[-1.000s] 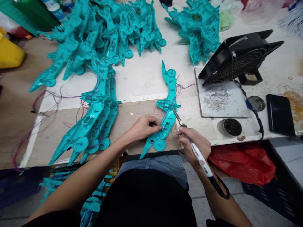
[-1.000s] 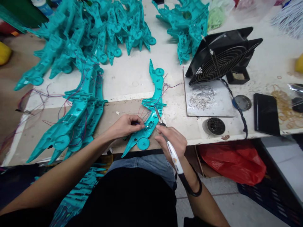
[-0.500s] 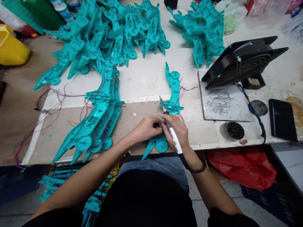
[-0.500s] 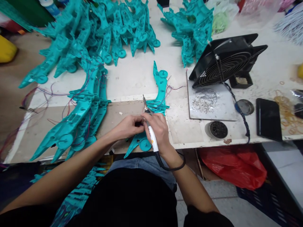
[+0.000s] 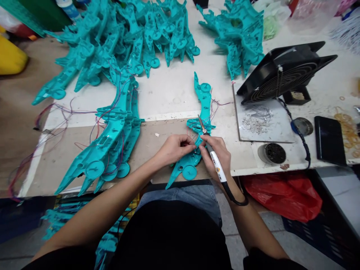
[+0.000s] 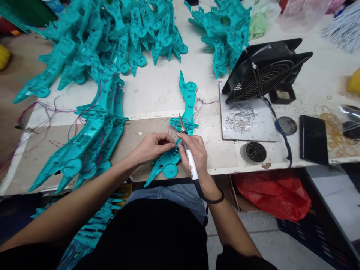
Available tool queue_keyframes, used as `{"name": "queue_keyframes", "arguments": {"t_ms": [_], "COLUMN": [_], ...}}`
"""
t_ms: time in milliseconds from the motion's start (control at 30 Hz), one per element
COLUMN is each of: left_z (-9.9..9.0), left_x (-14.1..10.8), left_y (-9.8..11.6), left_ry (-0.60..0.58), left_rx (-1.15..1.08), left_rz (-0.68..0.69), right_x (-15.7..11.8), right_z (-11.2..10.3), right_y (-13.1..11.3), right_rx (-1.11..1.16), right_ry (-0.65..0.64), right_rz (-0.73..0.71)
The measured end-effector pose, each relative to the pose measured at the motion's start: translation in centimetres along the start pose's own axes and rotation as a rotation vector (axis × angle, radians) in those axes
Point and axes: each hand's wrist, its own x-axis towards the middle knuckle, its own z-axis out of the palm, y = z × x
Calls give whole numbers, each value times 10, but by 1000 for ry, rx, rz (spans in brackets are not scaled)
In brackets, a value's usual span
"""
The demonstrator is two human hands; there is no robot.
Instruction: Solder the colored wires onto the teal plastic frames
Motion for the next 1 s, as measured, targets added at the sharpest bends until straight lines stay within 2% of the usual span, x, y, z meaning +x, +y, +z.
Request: {"name": "queue_keyframes", "arguments": {"t_ms": [200, 333, 700, 1000], "left_z": [7, 9, 11, 11], "left_x": [3, 6, 6, 7], "left_y": [-4, -6, -5, -4], "left_ry": [20, 38, 52, 62], "left_rx": [122, 199, 239, 255], "left_rz": [87, 96, 92, 91], "right_x": [-24, -39, -48, -48], "right_z": [-31, -44, -43, -43], "right_y": [-6, -13, -7, -6], "right_rx": [52, 64, 130, 102], "right_ry": [156, 132, 85, 40], "right_rz": [24, -7, -59, -115]}}
